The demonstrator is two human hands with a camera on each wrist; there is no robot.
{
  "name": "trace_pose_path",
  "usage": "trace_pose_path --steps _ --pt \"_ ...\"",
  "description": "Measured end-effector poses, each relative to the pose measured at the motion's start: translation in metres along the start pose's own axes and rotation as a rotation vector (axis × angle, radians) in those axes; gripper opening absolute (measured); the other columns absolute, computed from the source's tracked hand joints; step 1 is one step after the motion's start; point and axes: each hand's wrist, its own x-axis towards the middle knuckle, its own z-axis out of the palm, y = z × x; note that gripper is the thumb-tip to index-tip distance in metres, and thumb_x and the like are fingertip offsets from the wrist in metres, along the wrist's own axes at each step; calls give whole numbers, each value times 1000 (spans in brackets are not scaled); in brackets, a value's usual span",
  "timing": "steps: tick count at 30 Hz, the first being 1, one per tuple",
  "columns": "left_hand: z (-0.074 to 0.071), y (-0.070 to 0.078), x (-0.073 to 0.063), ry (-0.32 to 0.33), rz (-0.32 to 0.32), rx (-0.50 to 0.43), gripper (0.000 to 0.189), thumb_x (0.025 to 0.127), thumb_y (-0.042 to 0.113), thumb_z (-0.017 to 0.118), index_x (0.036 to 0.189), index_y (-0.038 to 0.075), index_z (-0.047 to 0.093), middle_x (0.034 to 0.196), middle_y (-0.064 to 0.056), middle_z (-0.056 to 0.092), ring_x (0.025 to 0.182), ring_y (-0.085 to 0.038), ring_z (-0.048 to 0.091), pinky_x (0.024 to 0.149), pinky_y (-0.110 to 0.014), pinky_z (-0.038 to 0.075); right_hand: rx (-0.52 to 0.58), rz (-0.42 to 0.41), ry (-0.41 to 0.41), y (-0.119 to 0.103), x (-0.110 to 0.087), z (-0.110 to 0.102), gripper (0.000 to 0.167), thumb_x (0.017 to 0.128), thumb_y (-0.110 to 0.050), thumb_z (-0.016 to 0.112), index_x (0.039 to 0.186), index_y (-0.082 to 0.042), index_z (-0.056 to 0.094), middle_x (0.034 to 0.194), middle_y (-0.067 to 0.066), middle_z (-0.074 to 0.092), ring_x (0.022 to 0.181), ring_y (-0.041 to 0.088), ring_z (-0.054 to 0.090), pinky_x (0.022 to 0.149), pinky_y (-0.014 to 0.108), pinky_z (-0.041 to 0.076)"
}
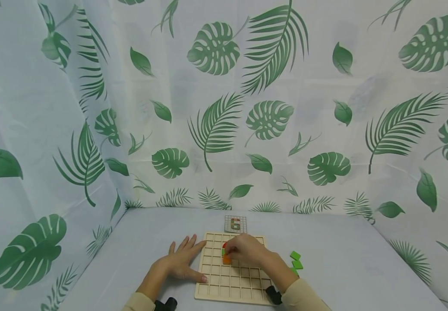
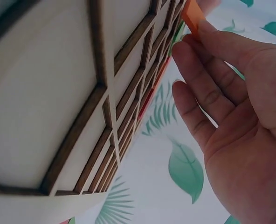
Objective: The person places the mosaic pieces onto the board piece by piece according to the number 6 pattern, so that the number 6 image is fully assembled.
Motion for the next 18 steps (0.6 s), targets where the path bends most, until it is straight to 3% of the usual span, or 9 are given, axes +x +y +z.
trace_pose_path --steps 13,18 --pt "2 0 0 9 1 4 118 71 75 81 164 23 31 174 -19 15 161 -45 9 120 -80 0 -48 -32 -10 -1 2 4 4 89 -10 83 90 -13 80 87 -6 79 75 -3 65 68 16 55" --pt "2 -1 0 10 2 5 117 71 75 81 164 23 31 174 -19 15 161 -45 9 120 -80 1 -62 -2 -44 -2 2 3 7 89 -12 83 95 -13 80 88 -7 76 75 -2 62 68 17 54"
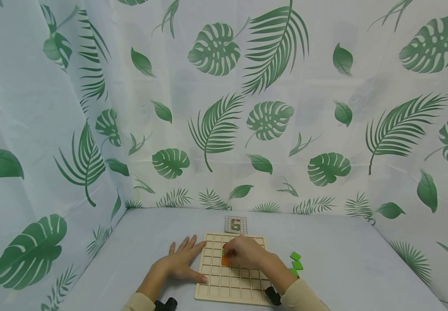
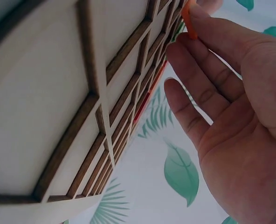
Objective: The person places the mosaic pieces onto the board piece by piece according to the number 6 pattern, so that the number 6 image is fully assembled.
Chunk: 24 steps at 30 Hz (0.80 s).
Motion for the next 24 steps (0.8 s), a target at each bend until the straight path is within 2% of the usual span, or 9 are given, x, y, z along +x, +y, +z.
trace_pose_path --steps 12,24 --pt "0 -1 0 1 5 2 118 71 76 80 165 24 31 174 -19 15 161 -45 8 119 -80 1 -1 49 -48 0 0 1 16 87 -16 86 102 -13 81 92 -10 74 75 -4 60 68 16 53" --pt "-1 -1 1 -5 -3 4 117 72 76 80 165 24 31 174 -19 16 161 -45 9 119 -81 2 -28 -24 -44 -2 -2 0 10 88 -17 85 97 -13 83 89 -6 72 73 -1 56 65 15 50"
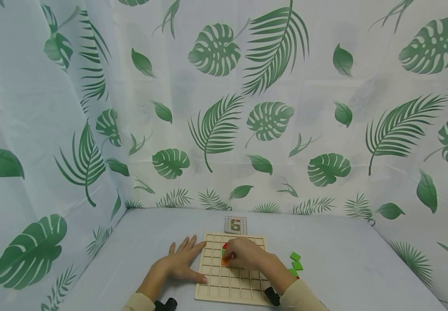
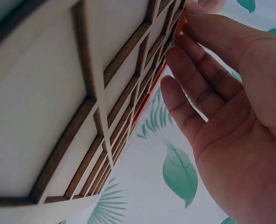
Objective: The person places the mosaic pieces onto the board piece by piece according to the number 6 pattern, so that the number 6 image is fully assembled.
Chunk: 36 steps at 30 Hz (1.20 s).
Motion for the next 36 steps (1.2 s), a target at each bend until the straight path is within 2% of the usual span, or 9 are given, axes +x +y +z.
trace_pose_path --steps 6,12,15,20,24,27,31,36 --pt "0 1 -1 -5 -6 3 117 72 77 79 165 25 31 174 -19 16 161 -45 9 119 -80 2 4 9 2 0 0 1 9 88 -17 85 96 -13 84 88 -7 72 75 -3 58 67 15 51" --pt "-1 1 -1 -9 3 1 116 73 76 79 165 23 30 174 -19 15 161 -45 8 119 -81 1 85 63 -5 -1 0 -4 6 88 -17 84 94 -14 84 86 -10 74 71 -5 57 65 15 51" --pt "-1 1 0 -5 6 4 116 73 76 79 165 23 30 174 -19 15 161 -45 8 119 -81 0 139 97 19 -1 -4 -7 6 90 -16 82 95 -13 84 88 -9 76 73 -3 59 67 18 53" --pt "-1 2 1 -3 -4 4 117 72 76 79 165 24 31 174 -18 15 162 -44 8 120 -80 0 200 134 128 7 -14 -14 13 95 -16 77 105 -10 81 103 1 77 87 5 65 75 25 57" --pt "-2 3 1 0 -14 -3 119 71 77 80 165 24 31 174 -18 14 162 -44 8 120 -79 0 168 126 243 15 -25 -23 14 97 -18 75 109 -12 79 106 2 75 89 8 64 76 28 58" --pt "-3 3 1 -5 -18 -4 119 70 77 80 165 24 31 175 -18 14 162 -44 7 121 -78 0 133 152 317 23 -34 -30 15 98 -21 74 111 -15 78 110 -2 73 92 7 64 78 29 58" --pt "-2 2 0 -13 -25 -3 118 71 77 80 165 25 30 175 -17 13 162 -43 7 121 -78 0 106 205 380 33 -47 -38 17 97 -22 76 113 -17 78 113 -6 72 93 8 65 80 31 58" --pt "-1 1 1 -16 -26 -4 118 71 78 79 165 25 29 175 -17 13 162 -43 7 121 -78 0 66 258 415 46 -61 -45 18 94 -20 78 112 -18 77 114 -6 73 95 14 66 81 34 58"
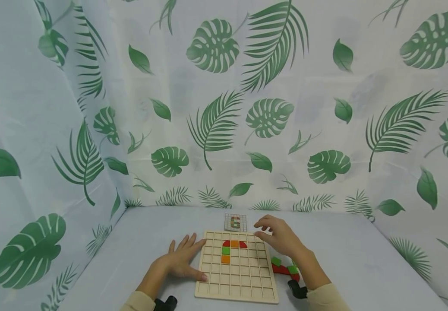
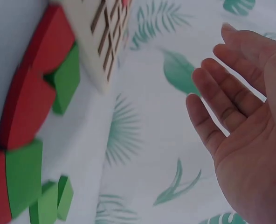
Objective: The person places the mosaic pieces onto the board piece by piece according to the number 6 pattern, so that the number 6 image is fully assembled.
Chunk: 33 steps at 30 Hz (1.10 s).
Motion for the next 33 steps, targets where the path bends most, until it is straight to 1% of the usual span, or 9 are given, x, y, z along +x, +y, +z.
trace_pose_path --steps 5,8,10,15,21,24,29,31,33 --pt "0 0 1 7 9 -5 119 71 78 79 165 25 29 175 -17 12 162 -43 6 121 -78 -1 -2 79 -14 12 -3 -10 17 94 -18 79 111 -18 78 113 -1 74 96 16 66 84 38 58" --pt "0 0 1 11 13 -3 119 71 78 79 165 26 29 175 -17 12 162 -43 6 121 -78 -1 22 144 -52 15 -6 -16 18 94 -17 78 111 -17 78 112 3 75 95 13 64 83 35 57" --pt "0 0 1 11 14 0 119 71 78 79 165 26 29 175 -17 12 162 -43 6 121 -78 -1 42 165 -87 18 -9 -20 19 94 -15 78 113 -13 78 111 5 75 93 12 63 80 32 56" --pt "0 1 0 9 13 -4 119 71 78 79 165 25 29 175 -18 12 162 -43 6 121 -78 -1 58 160 -147 27 -14 -27 22 92 -13 80 113 -9 78 108 7 75 90 13 61 73 25 55" --pt "-1 1 -3 7 13 -5 118 72 76 79 165 24 30 175 -18 14 162 -44 7 120 -79 0 44 183 -162 35 -19 -32 22 91 -16 81 112 -10 78 107 7 75 89 13 60 74 26 54" --pt "0 0 -4 7 19 -9 118 72 77 79 165 23 30 175 -18 14 162 -44 7 120 -79 0 32 224 -172 37 -22 -33 24 89 -13 82 113 -7 78 105 7 75 88 15 59 73 26 54" --pt "0 0 -4 4 20 -15 118 72 77 79 165 24 30 175 -19 13 162 -44 7 120 -79 0 18 345 -210 43 -26 -34 24 87 -8 83 110 -6 78 99 5 73 86 16 58 72 30 53" --pt "0 0 -3 4 19 -14 118 72 76 79 165 24 30 175 -19 13 162 -44 7 120 -79 0 14 395 -225 46 -28 -35 23 87 -10 83 110 -8 78 96 3 71 84 16 57 72 31 53" --pt "0 0 -3 6 16 -12 117 72 76 79 165 24 30 175 -18 14 162 -44 7 120 -79 0 12 415 -233 48 -29 -37 24 87 -12 83 110 -8 78 93 1 69 82 17 57 70 32 52"
